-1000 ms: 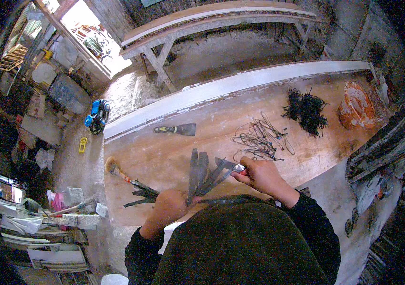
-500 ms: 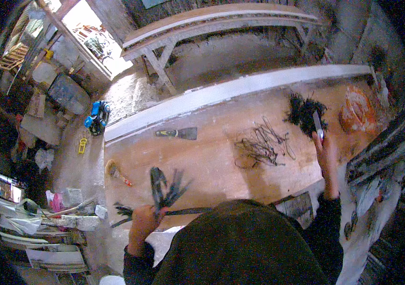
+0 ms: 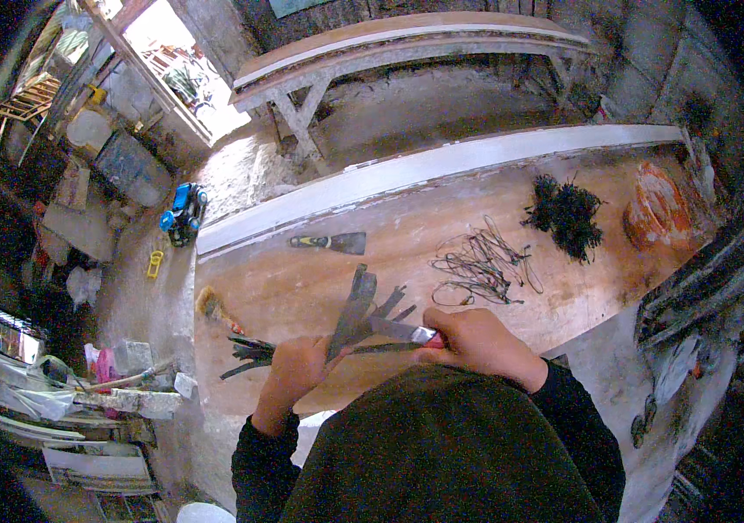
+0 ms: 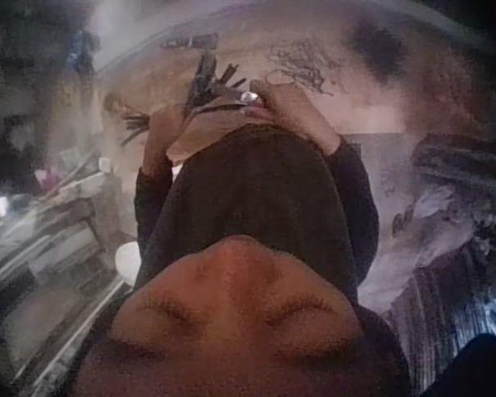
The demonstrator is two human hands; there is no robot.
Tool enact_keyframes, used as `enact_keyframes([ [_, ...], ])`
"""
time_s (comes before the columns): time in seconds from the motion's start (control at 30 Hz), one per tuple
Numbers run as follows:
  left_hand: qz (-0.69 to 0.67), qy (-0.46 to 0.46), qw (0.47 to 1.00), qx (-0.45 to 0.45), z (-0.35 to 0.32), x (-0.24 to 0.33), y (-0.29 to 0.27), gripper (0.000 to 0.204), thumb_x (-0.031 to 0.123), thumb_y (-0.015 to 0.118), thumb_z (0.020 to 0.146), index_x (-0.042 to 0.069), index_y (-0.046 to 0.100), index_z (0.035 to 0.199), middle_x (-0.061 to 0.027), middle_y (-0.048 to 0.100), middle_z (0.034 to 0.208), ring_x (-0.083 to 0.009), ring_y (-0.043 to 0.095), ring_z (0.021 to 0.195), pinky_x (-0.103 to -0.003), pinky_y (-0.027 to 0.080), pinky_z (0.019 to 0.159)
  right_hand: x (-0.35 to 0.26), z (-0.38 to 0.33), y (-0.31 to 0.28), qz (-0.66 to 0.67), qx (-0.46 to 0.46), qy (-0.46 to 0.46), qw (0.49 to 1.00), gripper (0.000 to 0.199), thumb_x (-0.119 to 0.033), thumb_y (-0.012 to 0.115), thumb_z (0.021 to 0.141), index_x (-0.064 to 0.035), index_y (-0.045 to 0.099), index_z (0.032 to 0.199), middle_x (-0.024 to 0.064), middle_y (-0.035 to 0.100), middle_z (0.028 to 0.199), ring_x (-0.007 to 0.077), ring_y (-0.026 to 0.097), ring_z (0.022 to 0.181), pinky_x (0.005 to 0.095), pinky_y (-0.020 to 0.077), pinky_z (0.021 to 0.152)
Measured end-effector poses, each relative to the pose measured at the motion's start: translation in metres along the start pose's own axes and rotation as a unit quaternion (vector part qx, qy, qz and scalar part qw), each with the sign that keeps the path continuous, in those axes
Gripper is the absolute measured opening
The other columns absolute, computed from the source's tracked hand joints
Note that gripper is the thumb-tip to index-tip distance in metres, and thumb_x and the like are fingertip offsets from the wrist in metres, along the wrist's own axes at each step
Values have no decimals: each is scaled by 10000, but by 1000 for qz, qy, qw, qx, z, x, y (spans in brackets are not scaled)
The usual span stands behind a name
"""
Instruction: The person uses a utility knife to cut black cables into smaller pieces on a wooden workbench. They then separate the cut pieces and arrange them on the table.
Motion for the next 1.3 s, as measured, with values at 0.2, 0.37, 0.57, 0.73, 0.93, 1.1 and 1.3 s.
enact_keyframes([
  [0.2, 56, 17, 998, -14, 4, 9, 5, 400, 447, 439, 769, 64, 551, 739, -118, 535, 598, -299, 539, 561, -403, 417, 479, -3, 3, -2, -13, 32, 2, 999, 346, -384, 535, 737, -54, 446, 788, 103, 575, 645, 299, 562, 592, 382, 429, 510],
  [0.37, 80, 40, 996, 10, 10, 21, -6, 422, 468, 461, 742, 53, 529, 772, -122, 533, 619, -295, 540, 569, -395, 422, 492, 6, 5, -8, -48, 76, 43, 995, 360, -399, 531, 738, -55, 449, 804, 85, 579, 620, 297, 558, 559, 383, 427, 487],
  [0.57, 103, 47, 993, 11, 15, 28, -11, 466, 528, 493, 663, 63, 514, 682, -90, 504, 554, -258, 524, 500, -363, 403, 409, 15, 3, -14, -29, 104, 80, 991, 365, -396, 535, 737, -50, 449, 814, 91, 577, 615, 291, 558, 554, 380, 422, 477],
  [0.73, 21, 19, 996, 88, 13, 22, -24, 495, 540, 471, 682, 47, 513, 676, -119, 509, 561, -285, 513, 479, -381, 397, 407, 30, -6, -15, -22, 139, 109, 984, 358, -392, 544, 733, -52, 450, 794, 107, 568, 601, 294, 551, 537, 376, 419, 468],
  [0.93, 10, -28, 997, 78, 16, 24, -13, 420, 450, 487, 742, 43, 519, 642, -134, 503, 538, -304, 499, 459, -387, 392, 404, 40, -15, -17, -15, 169, 132, 977, 339, -383, 552, 729, -59, 456, 754, 109, 551, 563, 291, 545, 516, 369, 418, 456],
  [1.1, -24, 43, 998, 36, 18, 49, -15, 386, 410, 510, 744, 47, 519, 613, -127, 495, 513, -291, 493, 439, -377, 385, 388, 45, -18, -18, -12, 201, 112, 973, 325, -373, 561, 725, -65, 458, 739, 99, 534, 526, 289, 540, 493, 367, 414, 433],
  [1.3, -40, 98, 993, 42, 13, 68, -32, 336, 368, 528, 744, 58, 523, 615, -105, 468, 489, -274, 482, 419, -366, 371, 372, 35, -13, -28, -63, 187, 88, 976, 327, -375, 577, 711, -74, 452, 717, 88, 544, 534, 278, 547, 496, 358, 419, 430],
])
Point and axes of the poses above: each hand's wrist, its own z-axis towards the middle knuckle, its own y-axis out of the palm, x = y × z, the point moved 10 cm from there along z, towards the middle knuckle
